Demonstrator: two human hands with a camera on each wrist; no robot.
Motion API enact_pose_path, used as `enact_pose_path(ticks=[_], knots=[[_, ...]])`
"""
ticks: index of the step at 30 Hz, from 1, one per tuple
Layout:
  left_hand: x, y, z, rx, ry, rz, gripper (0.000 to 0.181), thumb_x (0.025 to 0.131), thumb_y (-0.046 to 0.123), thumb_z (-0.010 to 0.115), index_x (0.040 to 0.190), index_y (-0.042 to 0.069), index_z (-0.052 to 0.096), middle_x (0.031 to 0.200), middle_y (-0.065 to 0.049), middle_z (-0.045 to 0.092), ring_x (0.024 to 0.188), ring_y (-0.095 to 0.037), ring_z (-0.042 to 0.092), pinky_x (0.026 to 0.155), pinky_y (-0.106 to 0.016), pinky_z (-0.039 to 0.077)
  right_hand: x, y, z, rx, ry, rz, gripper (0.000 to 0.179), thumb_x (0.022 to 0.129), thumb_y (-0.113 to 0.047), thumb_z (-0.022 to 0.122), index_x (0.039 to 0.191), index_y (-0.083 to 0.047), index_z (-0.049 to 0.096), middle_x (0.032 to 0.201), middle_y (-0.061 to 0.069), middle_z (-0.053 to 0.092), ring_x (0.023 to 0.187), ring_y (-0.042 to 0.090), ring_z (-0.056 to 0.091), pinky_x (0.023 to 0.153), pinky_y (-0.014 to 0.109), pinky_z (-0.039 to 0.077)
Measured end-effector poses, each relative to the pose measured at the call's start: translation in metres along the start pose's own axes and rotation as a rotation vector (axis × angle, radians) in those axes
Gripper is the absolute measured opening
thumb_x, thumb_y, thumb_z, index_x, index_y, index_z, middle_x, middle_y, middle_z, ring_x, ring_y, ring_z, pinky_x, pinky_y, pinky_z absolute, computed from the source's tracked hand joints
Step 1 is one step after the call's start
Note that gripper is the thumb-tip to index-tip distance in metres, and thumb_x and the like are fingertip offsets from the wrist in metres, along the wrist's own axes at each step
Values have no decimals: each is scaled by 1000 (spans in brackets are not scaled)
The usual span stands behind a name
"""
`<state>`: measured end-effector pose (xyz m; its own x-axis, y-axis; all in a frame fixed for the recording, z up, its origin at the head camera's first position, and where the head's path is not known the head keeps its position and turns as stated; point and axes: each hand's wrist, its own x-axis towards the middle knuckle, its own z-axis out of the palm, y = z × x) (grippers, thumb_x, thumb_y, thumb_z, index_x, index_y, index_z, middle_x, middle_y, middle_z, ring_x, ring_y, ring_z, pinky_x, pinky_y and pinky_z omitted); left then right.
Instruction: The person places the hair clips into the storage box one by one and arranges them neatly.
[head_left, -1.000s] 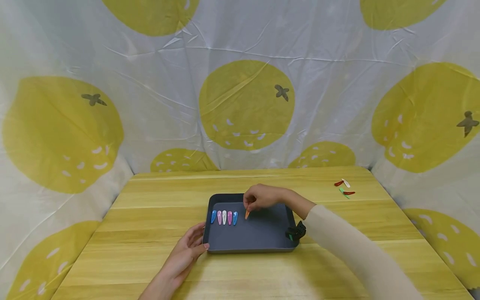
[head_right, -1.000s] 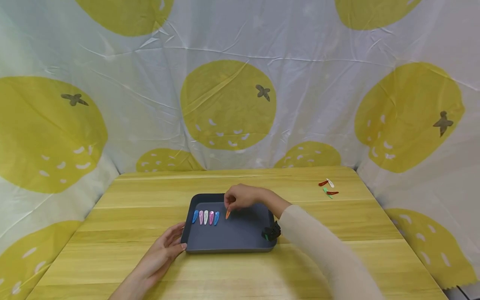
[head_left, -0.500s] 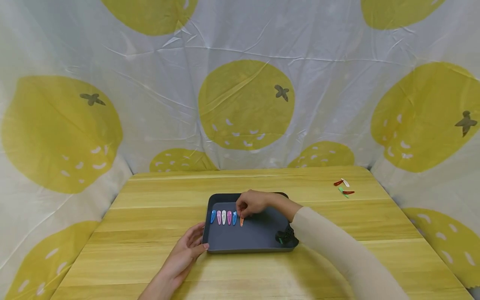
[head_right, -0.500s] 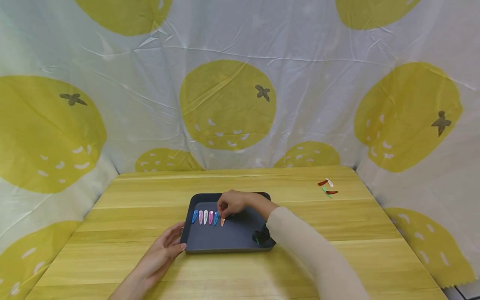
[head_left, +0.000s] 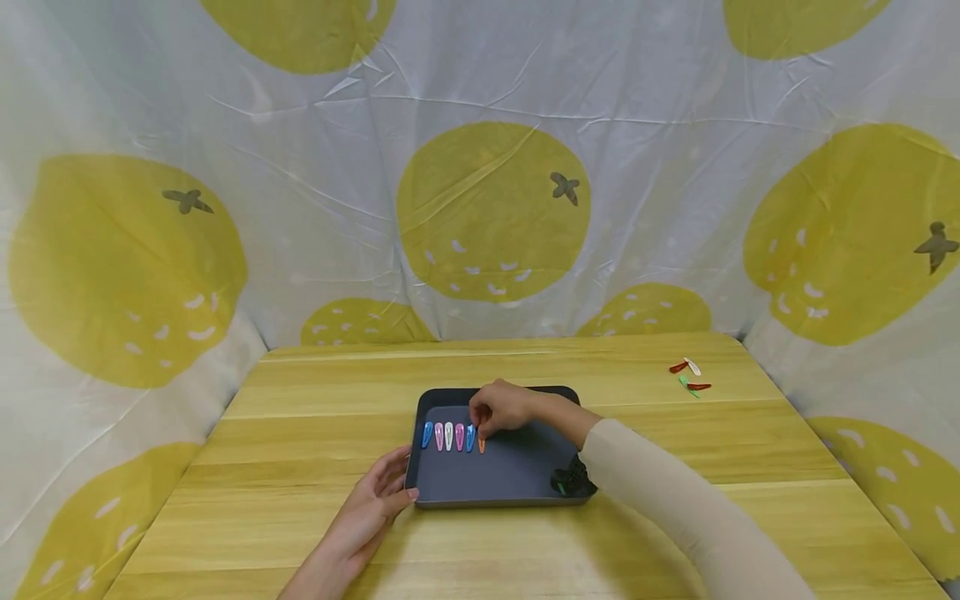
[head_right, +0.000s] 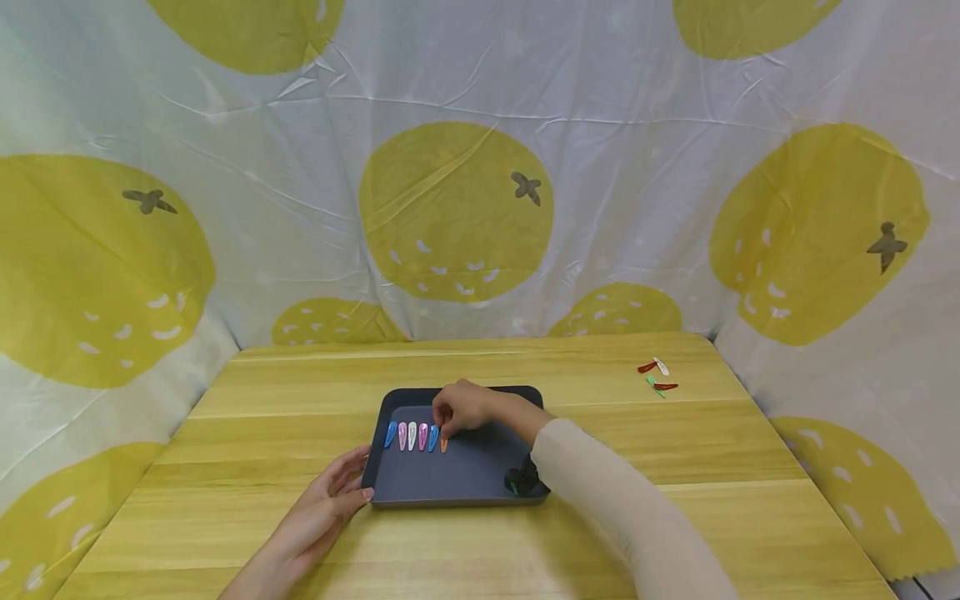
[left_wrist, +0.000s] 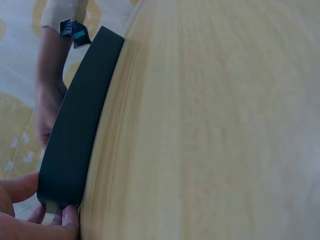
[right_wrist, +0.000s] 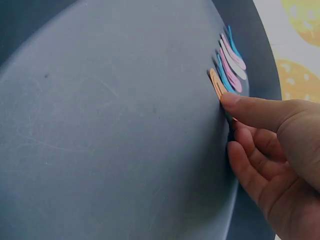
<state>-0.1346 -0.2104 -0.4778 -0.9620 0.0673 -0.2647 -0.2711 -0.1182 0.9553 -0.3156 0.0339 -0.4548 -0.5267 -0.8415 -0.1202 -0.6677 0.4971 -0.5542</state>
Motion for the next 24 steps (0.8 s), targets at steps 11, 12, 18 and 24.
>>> enact_pose_path(ticks=[11,12,18,24], knots=[[-1,-3,0,0,10,4,73,91,-14,62,157,1,34,158,-27,32,145,-46,30,116,-52,33,-2,1,1,-12,26,-18,11,91,-10,80,94,-11,70,81,-9,62,73,6,57,67,23,48],[-1,-3,0,-1,9,5,73,91,-14,62,157,1,34,158,-27,33,145,-46,30,115,-52,34,-2,2,1,-11,28,-21,10,92,-11,80,94,-11,70,81,-9,62,73,6,56,67,23,48],[-3,-5,1,-2,-3,31,73,91,-14,61,157,0,34,157,-27,33,145,-46,31,113,-47,37,-7,2,-2,-20,30,-37,7,94,-9,76,99,-9,71,85,-8,62,77,6,57,71,24,49],[-3,-7,1,-4,-16,42,73,91,-14,61,157,-1,33,158,-28,32,144,-45,31,110,-41,40,-18,0,-12,-8,46,-44,9,95,-5,73,104,-5,72,89,-8,64,82,8,60,76,26,52]])
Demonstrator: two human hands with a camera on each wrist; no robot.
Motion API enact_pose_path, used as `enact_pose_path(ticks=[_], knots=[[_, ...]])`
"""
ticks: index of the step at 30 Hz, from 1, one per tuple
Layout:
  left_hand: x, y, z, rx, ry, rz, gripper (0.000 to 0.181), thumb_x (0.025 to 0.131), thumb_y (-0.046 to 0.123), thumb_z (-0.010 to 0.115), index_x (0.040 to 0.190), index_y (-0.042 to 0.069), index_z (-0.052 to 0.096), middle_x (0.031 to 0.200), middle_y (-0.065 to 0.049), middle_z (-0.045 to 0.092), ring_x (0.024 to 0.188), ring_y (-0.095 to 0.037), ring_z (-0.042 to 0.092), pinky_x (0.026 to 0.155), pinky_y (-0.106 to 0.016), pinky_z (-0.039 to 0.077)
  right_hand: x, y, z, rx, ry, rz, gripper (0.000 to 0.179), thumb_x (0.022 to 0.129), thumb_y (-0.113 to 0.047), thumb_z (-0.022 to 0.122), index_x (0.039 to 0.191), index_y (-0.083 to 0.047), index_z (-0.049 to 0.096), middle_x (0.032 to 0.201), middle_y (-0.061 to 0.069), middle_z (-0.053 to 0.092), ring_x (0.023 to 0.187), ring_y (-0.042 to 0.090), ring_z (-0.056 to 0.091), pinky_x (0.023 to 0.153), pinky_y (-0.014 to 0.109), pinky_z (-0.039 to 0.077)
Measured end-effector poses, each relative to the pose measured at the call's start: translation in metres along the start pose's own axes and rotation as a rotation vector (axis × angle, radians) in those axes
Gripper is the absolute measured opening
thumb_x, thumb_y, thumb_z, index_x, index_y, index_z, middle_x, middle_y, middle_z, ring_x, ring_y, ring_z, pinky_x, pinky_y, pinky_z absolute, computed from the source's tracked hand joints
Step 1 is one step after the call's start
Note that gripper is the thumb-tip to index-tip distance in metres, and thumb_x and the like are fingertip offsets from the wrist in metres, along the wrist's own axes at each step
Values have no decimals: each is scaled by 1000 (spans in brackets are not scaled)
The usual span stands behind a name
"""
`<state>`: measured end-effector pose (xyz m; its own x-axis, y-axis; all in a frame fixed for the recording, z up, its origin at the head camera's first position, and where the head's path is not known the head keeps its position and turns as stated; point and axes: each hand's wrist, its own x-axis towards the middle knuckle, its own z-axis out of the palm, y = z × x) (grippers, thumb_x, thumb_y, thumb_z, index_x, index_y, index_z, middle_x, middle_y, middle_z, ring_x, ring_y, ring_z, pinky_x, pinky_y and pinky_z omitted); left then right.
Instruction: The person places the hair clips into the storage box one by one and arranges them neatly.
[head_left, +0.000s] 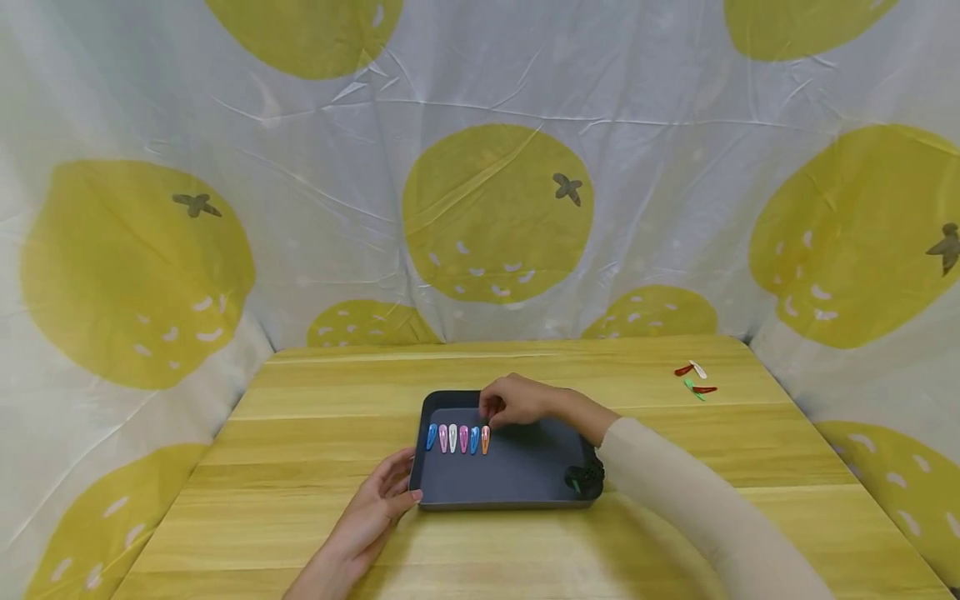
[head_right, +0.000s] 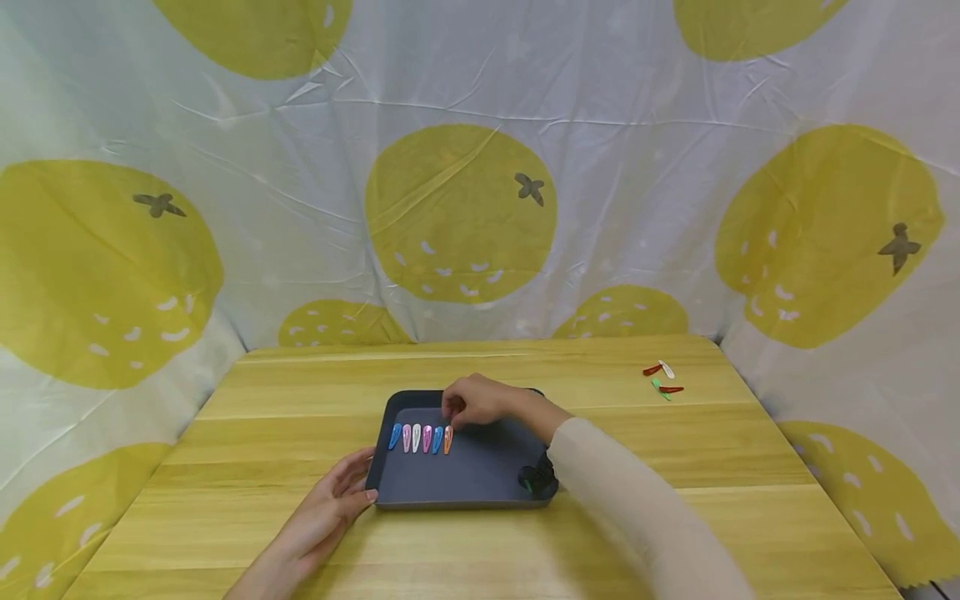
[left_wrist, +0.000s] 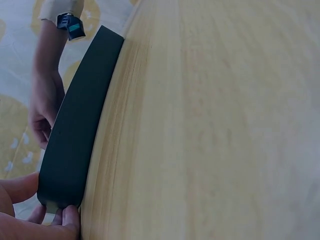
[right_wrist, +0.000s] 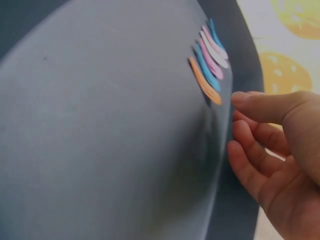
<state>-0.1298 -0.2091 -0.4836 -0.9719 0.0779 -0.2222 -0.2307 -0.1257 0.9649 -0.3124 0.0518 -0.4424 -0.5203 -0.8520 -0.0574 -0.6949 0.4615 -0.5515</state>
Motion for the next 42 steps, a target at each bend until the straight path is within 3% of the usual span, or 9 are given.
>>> enact_pose_path(ticks=[7,20,30,42], knots=[[0,1,1,4,10,-1,72,91,-14,61,157,-2,33,157,-28,33,144,-45,32,109,-40,40,-15,-1,-18,11,14,-7,10,96,-2,71,106,1,71,89,-6,64,81,9,60,75,27,52],[1,1,3,9,16,-18,72,92,-13,61,157,-1,33,156,-27,34,144,-44,32,107,-39,42,-48,12,-43,62,33,12,14,98,-3,69,111,0,71,105,6,69,96,15,66,83,30,56],[2,2,4,10,14,-12,72,92,-13,61,157,-1,32,157,-28,32,145,-45,30,110,-42,39,-73,29,-57,61,73,24,13,98,-5,70,110,-1,70,100,-1,67,94,16,66,81,32,56],[4,3,6,7,28,-23,72,91,-14,61,157,0,34,156,-27,34,144,-44,33,110,-42,41,-116,52,-84,136,124,148,24,96,-13,75,113,2,68,98,2,68,95,25,68,79,36,57]])
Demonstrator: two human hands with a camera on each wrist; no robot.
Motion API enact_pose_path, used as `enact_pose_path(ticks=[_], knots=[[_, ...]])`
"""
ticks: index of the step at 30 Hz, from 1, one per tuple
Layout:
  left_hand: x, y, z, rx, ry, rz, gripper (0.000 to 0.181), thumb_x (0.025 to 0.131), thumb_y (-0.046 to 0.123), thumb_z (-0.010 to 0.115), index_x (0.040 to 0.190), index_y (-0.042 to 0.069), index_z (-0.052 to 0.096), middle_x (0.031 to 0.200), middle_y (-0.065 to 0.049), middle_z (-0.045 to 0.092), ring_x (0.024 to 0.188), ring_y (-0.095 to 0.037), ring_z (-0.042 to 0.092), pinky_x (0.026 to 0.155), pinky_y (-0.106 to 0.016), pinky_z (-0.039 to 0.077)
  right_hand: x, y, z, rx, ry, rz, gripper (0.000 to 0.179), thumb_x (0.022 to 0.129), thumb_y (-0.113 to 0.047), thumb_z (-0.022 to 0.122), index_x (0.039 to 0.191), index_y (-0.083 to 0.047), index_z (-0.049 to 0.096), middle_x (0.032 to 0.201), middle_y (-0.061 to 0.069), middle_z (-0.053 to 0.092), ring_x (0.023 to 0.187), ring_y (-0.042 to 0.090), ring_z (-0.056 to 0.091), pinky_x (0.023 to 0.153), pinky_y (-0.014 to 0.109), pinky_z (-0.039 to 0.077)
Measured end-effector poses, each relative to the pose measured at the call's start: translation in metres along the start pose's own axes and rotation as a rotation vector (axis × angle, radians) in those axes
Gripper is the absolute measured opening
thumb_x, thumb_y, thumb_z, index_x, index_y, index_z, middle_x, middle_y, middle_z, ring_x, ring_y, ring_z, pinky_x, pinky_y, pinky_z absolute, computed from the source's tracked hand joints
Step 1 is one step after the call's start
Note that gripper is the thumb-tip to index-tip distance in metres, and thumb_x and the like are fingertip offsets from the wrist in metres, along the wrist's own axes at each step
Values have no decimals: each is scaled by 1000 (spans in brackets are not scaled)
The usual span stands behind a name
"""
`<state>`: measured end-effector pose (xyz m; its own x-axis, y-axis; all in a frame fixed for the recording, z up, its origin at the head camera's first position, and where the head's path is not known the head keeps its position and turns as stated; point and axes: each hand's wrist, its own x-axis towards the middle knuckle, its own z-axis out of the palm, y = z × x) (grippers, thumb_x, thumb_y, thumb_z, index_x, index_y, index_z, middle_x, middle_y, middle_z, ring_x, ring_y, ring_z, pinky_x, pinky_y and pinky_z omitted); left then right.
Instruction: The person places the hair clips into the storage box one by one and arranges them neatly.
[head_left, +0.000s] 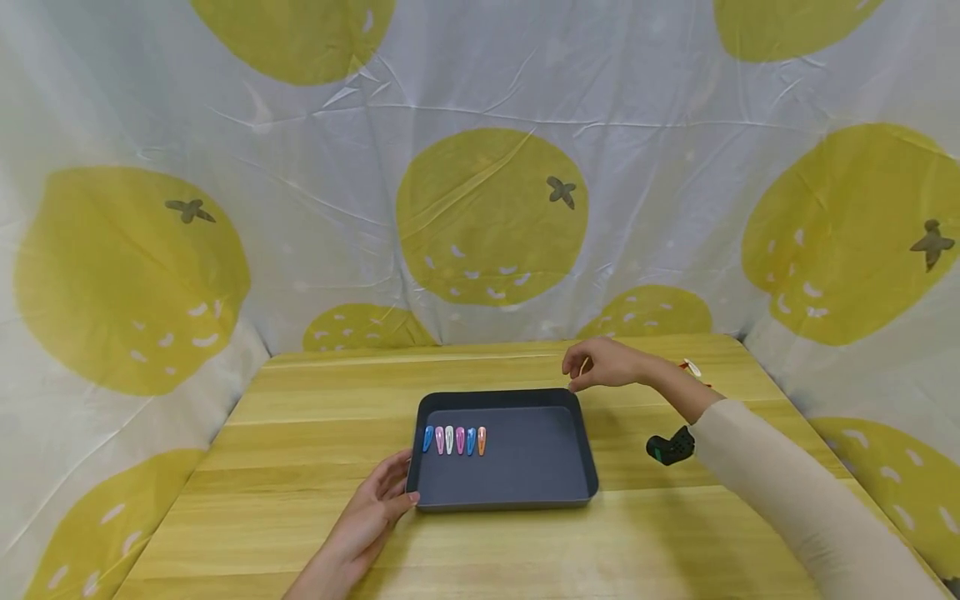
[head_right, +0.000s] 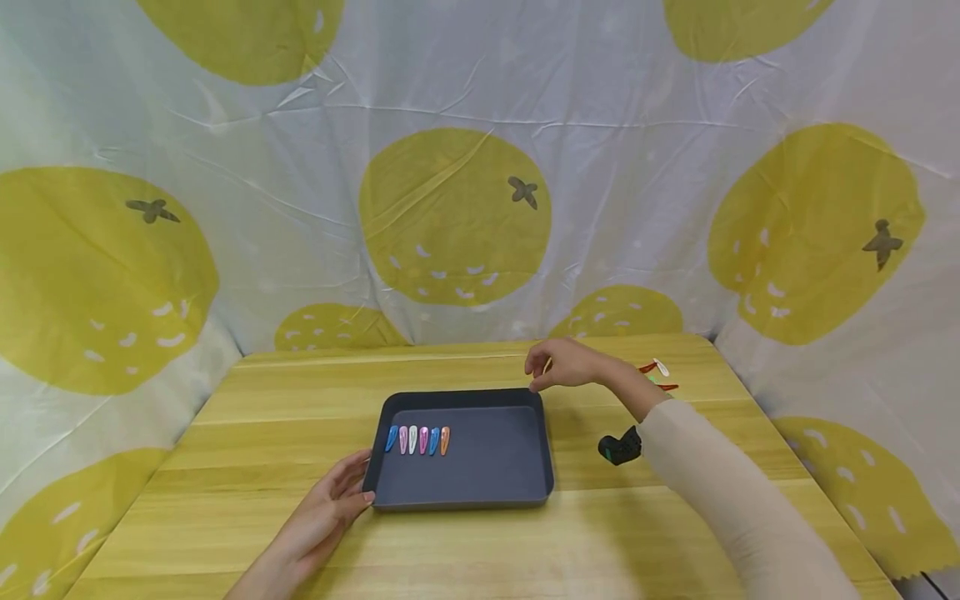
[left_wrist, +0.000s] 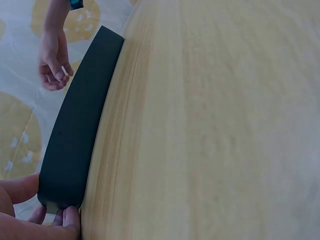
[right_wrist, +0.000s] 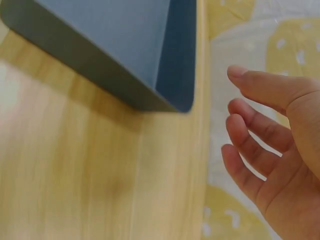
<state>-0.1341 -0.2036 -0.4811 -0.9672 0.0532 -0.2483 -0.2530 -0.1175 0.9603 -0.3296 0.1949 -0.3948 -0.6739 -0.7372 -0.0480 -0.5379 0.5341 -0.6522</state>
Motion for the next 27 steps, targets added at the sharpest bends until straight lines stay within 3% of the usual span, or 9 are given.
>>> enact_pose_path(ticks=[7,13,20,23,27], knots=[[0,1,0,2,1,-7,72,92,-14,61,157,0,34,156,-27,34,142,-44,33,106,-38,43,-20,16,-21,16,43,118,26,96,-18,75,115,-2,68,106,9,67,100,26,65,84,40,56],[-1,1,1,-3,-10,-2,72,92,-14,61,157,0,33,156,-27,33,142,-43,33,105,-37,43,-42,32,-36,4,90,179,37,98,-21,73,125,4,69,122,21,66,105,31,65,86,43,56],[-1,-1,0,-5,-11,-6,72,92,-14,60,157,-1,32,157,-28,32,143,-44,32,106,-38,43,-67,52,-43,31,159,287,48,98,-30,73,131,5,65,124,20,62,107,37,63,65,38,53],[0,-1,0,-7,-8,-8,73,92,-14,60,157,0,32,157,-28,32,143,-45,32,109,-42,40,-78,61,-45,57,175,314,52,99,-30,72,133,8,61,124,20,65,105,39,64,75,44,57],[1,0,-1,-9,-7,-5,73,91,-14,61,157,0,33,157,-27,33,143,-44,33,112,-46,37,-93,77,-50,33,201,334,51,101,-27,69,133,12,60,120,20,69,107,41,66,89,55,55]])
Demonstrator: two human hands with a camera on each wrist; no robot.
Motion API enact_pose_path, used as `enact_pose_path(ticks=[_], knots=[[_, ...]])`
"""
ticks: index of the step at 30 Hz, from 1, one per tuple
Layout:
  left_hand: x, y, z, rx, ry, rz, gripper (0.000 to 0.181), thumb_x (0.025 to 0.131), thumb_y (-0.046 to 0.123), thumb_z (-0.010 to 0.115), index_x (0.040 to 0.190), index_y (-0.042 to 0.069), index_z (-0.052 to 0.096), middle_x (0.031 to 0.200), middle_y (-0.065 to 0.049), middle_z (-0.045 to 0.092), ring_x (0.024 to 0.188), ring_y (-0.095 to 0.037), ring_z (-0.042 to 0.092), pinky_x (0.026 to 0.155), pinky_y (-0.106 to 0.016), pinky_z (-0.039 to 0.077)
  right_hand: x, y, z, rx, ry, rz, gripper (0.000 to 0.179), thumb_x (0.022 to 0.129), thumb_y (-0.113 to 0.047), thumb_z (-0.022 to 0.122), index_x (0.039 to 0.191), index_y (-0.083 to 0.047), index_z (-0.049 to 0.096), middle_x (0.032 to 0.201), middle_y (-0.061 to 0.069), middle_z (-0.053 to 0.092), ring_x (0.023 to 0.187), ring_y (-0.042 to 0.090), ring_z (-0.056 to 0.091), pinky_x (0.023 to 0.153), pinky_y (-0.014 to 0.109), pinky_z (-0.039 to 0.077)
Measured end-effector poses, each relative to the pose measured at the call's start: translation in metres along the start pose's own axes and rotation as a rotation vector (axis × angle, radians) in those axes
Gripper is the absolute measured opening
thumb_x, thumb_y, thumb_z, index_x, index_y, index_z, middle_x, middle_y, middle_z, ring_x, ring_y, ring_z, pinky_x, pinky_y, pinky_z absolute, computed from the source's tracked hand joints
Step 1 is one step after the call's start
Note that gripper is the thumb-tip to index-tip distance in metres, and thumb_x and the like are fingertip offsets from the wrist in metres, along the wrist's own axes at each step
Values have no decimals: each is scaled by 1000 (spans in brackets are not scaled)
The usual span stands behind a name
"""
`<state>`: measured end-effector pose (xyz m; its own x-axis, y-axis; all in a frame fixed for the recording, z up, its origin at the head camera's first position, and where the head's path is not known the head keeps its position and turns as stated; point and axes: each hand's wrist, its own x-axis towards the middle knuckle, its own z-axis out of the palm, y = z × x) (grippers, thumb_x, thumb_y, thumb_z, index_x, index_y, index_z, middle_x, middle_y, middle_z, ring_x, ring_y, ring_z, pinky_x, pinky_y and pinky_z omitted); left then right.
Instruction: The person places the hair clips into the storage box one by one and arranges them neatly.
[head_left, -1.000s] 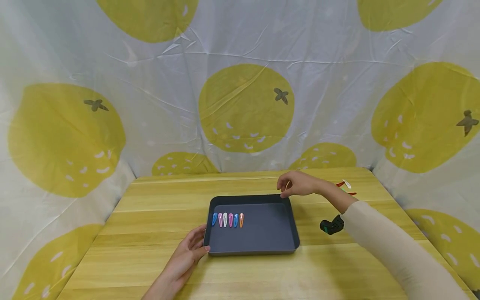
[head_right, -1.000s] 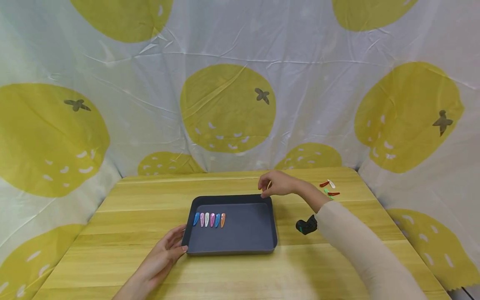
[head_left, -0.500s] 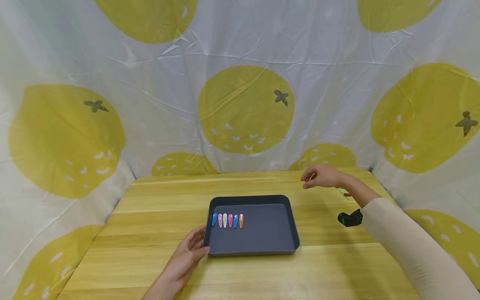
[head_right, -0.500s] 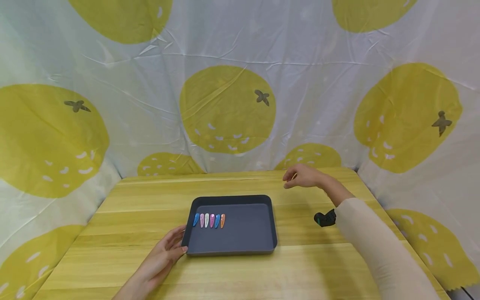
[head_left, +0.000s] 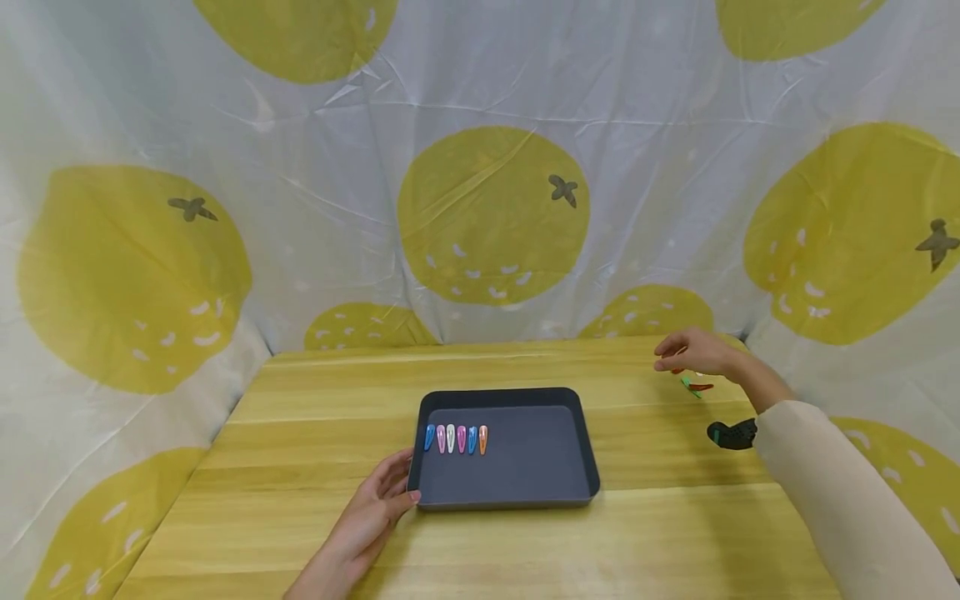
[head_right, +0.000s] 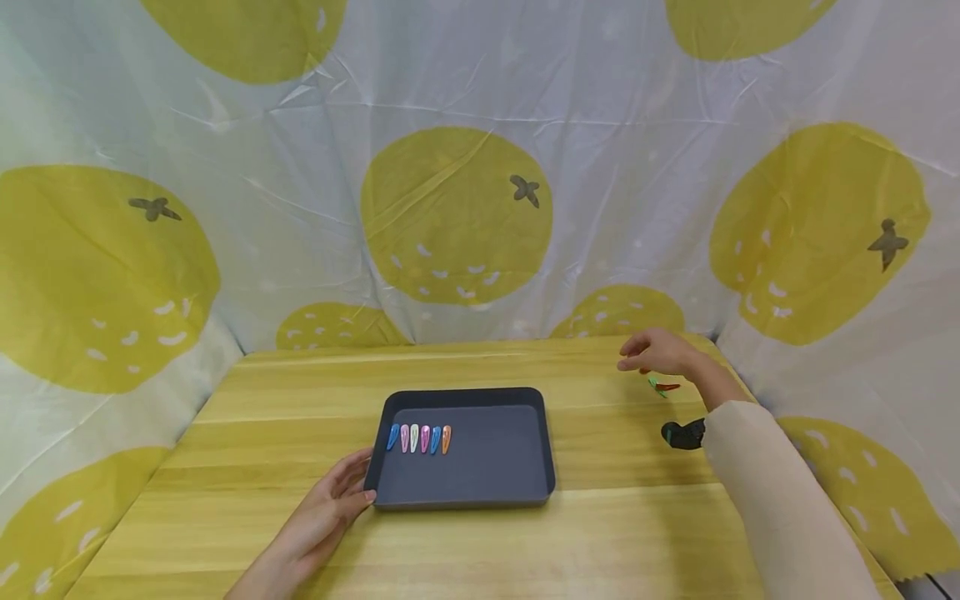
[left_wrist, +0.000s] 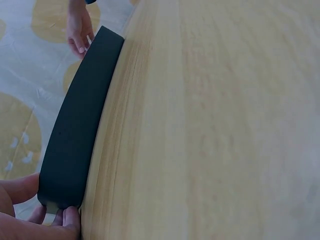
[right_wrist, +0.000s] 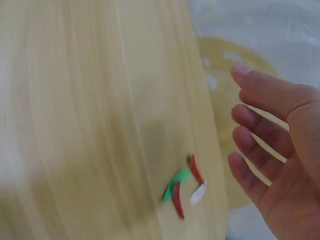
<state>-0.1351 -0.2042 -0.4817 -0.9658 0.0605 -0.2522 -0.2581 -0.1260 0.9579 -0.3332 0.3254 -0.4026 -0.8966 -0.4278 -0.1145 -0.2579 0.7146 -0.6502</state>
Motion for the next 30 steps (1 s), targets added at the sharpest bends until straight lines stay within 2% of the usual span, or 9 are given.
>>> enact_pose_path(ticks=[6,10,16,20,24,27,30], knots=[[-1,-1,-3,6,-7,6,72,91,-14,61,157,0,34,157,-27,34,143,-44,33,110,-44,40,-19,31,-3,-53,89,54,43,102,-25,69,125,10,66,118,21,69,108,42,62,86,53,54],[-2,-2,-6,4,-17,16,72,91,-15,61,157,0,34,156,-27,34,142,-44,34,107,-41,42,-30,46,0,-44,142,48,34,102,-18,67,120,12,68,111,21,70,104,42,61,82,52,53],[-4,-3,-8,3,-21,15,73,91,-15,61,157,0,34,156,-27,34,143,-44,34,108,-41,41,-40,59,6,-21,154,110,41,106,-22,62,128,13,62,122,29,64,109,46,60,85,52,55],[-4,-3,-8,1,-22,15,73,91,-14,60,157,-1,33,157,-28,33,143,-45,33,110,-44,39,-42,67,10,-29,160,149,41,106,-24,62,128,11,63,124,29,65,110,46,60,83,49,55],[-4,-3,-7,6,-22,17,73,92,-14,60,157,-1,32,157,-28,32,144,-45,32,112,-46,37,-44,75,16,-36,182,170,40,105,-25,63,126,9,66,124,30,64,114,50,57,87,54,52],[-4,-3,-7,7,-20,13,73,92,-14,60,157,-1,32,158,-28,32,144,-45,32,111,-46,38,-45,80,21,-43,198,162,40,105,-24,62,126,10,65,126,34,62,117,55,53,92,62,48],[-4,-2,-7,3,-19,10,73,91,-14,60,158,-1,32,158,-28,31,144,-45,32,110,-44,39,-45,83,25,-56,217,148,38,105,-22,62,125,10,66,126,35,62,118,56,52,93,63,47]])
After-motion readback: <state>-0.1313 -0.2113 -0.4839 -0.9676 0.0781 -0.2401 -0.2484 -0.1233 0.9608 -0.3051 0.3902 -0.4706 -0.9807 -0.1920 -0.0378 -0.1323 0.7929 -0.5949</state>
